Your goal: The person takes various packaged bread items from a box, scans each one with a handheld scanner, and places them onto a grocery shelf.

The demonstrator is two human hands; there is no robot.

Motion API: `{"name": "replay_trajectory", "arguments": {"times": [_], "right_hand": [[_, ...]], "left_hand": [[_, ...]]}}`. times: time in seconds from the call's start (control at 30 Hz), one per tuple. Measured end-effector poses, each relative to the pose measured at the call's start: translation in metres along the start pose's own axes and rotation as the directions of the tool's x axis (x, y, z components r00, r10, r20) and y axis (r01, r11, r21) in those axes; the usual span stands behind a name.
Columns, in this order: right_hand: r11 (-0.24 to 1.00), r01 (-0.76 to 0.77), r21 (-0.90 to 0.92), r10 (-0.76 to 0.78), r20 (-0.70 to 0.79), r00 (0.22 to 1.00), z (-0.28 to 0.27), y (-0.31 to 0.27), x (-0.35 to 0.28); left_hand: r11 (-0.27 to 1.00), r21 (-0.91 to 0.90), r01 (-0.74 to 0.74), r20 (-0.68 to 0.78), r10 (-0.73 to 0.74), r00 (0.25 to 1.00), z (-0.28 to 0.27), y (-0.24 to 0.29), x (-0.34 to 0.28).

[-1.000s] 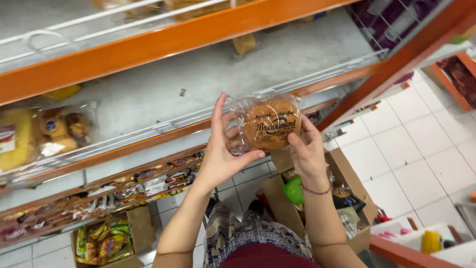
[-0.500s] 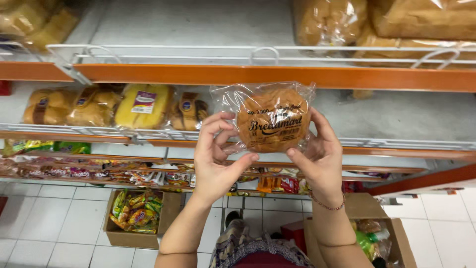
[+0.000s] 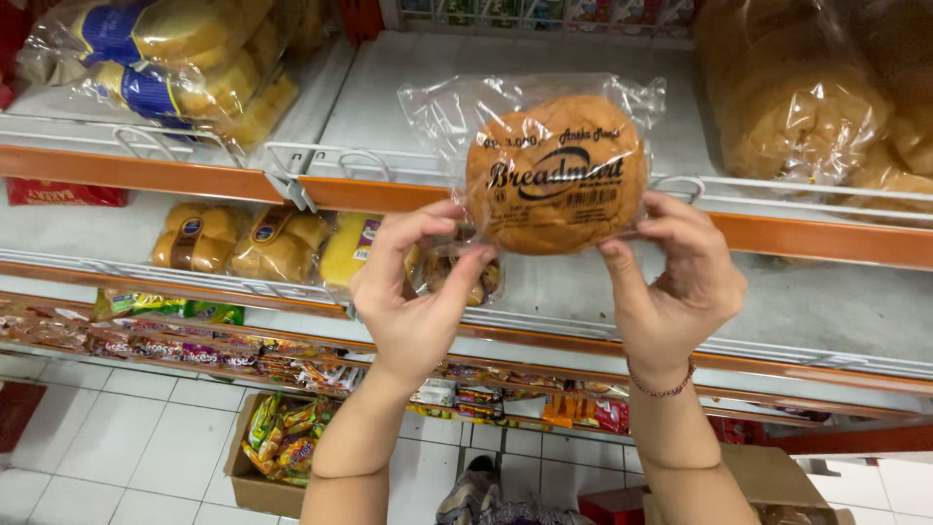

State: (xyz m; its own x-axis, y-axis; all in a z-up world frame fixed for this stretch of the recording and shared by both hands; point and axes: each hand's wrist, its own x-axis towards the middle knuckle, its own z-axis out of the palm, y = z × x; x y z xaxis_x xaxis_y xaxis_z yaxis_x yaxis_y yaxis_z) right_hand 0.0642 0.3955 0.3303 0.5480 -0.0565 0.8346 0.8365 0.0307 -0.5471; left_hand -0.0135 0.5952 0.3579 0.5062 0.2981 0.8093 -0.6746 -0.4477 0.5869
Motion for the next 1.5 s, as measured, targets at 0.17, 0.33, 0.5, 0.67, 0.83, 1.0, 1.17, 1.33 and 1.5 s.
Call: {"name": "replay_trajectory", "arguments": {"times": [0.17,0.33,0.5,0.67,0.83,1.0,1.17,1.33,1.5], "right_hand": [[0.942,0.142,-0.304,-0.157,-0.026,0.987,0.013,0.001,0.031],[0.831,0.186,-0.525,-0.19,0.047,0.981,0.02,0.005,0.048],[0.77,0.184,-0.612,-0.128,0.134,0.983,0.019,0.003,0.059],[0.711,0.204,-0.673,-0.089,0.202,0.975,0.02,0.001,0.068],[0.67,0.227,-0.707,-0.053,0.259,0.964,0.022,-0.001,0.07],[0.631,0.237,-0.739,-0.024,0.287,0.958,0.02,-0.001,0.068],[0.64,0.219,-0.736,-0.001,0.284,0.959,0.016,0.001,0.064],[0.639,0.227,-0.734,-0.021,0.279,0.96,0.016,0.002,0.063],[0.641,0.218,-0.736,-0.007,0.278,0.961,0.016,0.001,0.063]], "left_hand": [[0.968,0.235,-0.087,0.016,0.085,0.996,0.003,-0.008,0.038],[0.934,0.335,-0.122,0.05,0.112,0.992,0.009,-0.025,0.055],[0.921,0.378,-0.097,0.056,0.082,0.995,0.011,-0.033,0.065],[0.872,0.456,-0.179,0.126,0.136,0.983,0.016,-0.038,0.078],[0.824,0.523,-0.22,0.208,0.128,0.97,0.017,-0.037,0.082],[0.796,0.559,-0.233,0.268,0.092,0.959,0.015,-0.036,0.082],[0.834,0.509,-0.212,0.243,0.097,0.965,0.013,-0.034,0.08],[0.842,0.497,-0.21,0.244,0.097,0.965,0.013,-0.038,0.075],[0.81,0.523,-0.265,0.202,0.185,0.962,0.015,-0.043,0.069]]}}
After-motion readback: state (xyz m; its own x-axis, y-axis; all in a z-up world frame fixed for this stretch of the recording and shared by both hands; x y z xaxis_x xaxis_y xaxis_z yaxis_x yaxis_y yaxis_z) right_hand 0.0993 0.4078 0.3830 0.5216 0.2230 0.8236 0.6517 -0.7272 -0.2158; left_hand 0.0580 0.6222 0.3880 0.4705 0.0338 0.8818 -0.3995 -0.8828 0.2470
